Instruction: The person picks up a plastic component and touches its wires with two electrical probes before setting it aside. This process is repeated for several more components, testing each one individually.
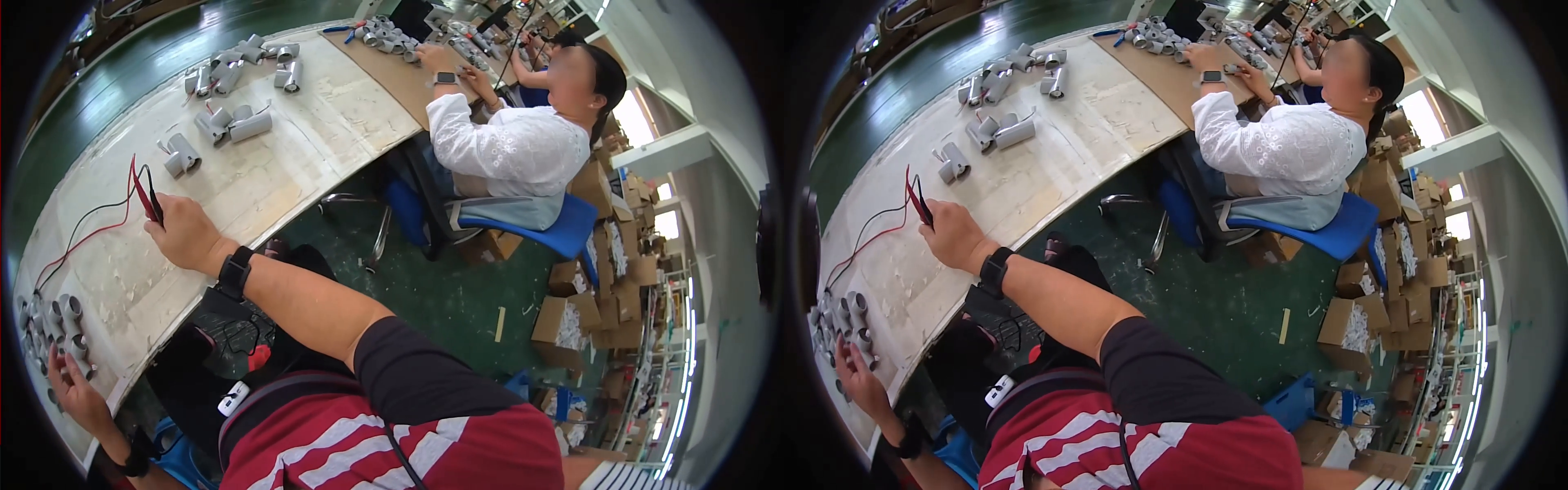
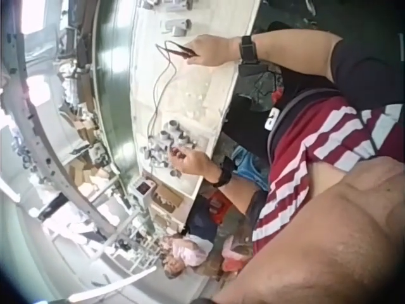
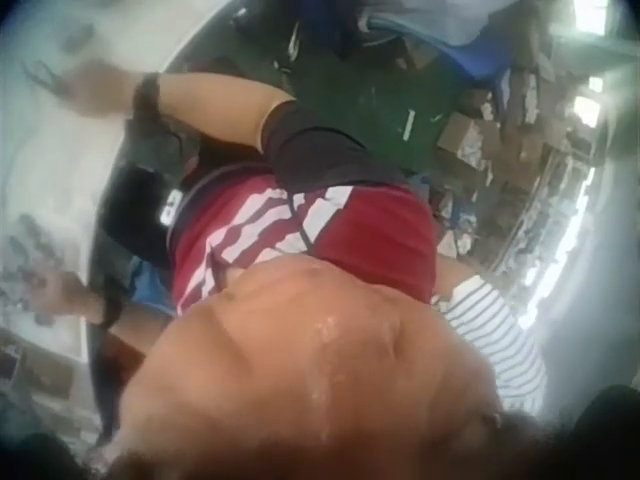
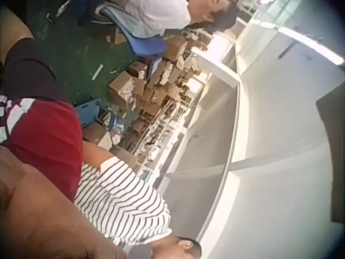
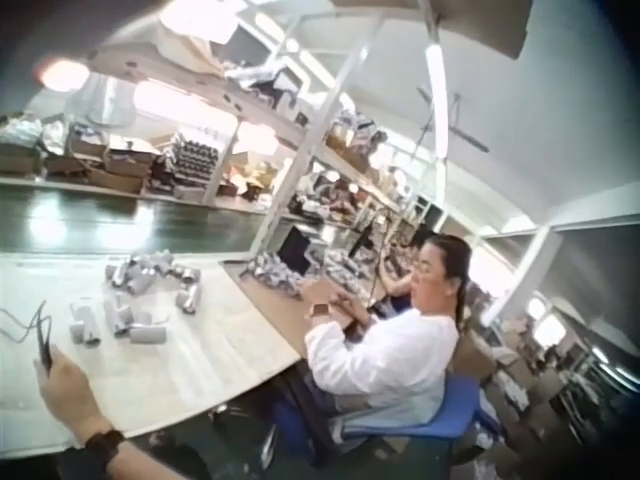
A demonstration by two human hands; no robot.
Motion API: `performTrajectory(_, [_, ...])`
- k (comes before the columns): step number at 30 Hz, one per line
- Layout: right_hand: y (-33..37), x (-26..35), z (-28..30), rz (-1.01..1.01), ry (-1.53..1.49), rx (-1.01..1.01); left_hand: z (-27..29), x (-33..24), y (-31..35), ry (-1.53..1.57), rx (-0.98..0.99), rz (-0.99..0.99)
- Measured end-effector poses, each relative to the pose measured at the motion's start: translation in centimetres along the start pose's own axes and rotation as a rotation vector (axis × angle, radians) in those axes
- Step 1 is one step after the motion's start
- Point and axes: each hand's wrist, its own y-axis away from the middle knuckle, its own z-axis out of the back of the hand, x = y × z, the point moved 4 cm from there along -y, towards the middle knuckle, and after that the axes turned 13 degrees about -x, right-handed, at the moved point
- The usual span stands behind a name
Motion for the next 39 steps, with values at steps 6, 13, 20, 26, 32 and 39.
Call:
performTrajectory(6, [-0.6, 0.8, 0.1, 0.086, 0.004, 0.05, -8.6, -15.2, 3.3, -0.101, 0.562, -0.271])
performTrajectory(13, [-0.4, 1.0, 5.4, 0.052, 0.099, 0.077, -17.7, -22.0, 1.3, 0.201, 0.42, -0.763])
performTrajectory(20, [0.1, -0.1, 4.9, 0.118, -0.056, 0.025, -24.2, -25.3, -1.3, 0.164, 0.36, -0.987])
performTrajectory(26, [0.2, 1.7, 4.5, 0.099, 0.032, 0.029, -26.3, -25.7, -2.7, 0.177, 0.547, -0.805])
performTrajectory(32, [0.8, 1.7, 6.2, 0.083, 0.052, 0.042, -20.9, -20.5, 0.6, 0.309, 0.698, -0.567])
performTrajectory(39, [1.2, 2.4, 3.7, -0.012, -0.04, 0.077, -9.7, -13.7, 3.4, 0.431, 0.727, -0.124])
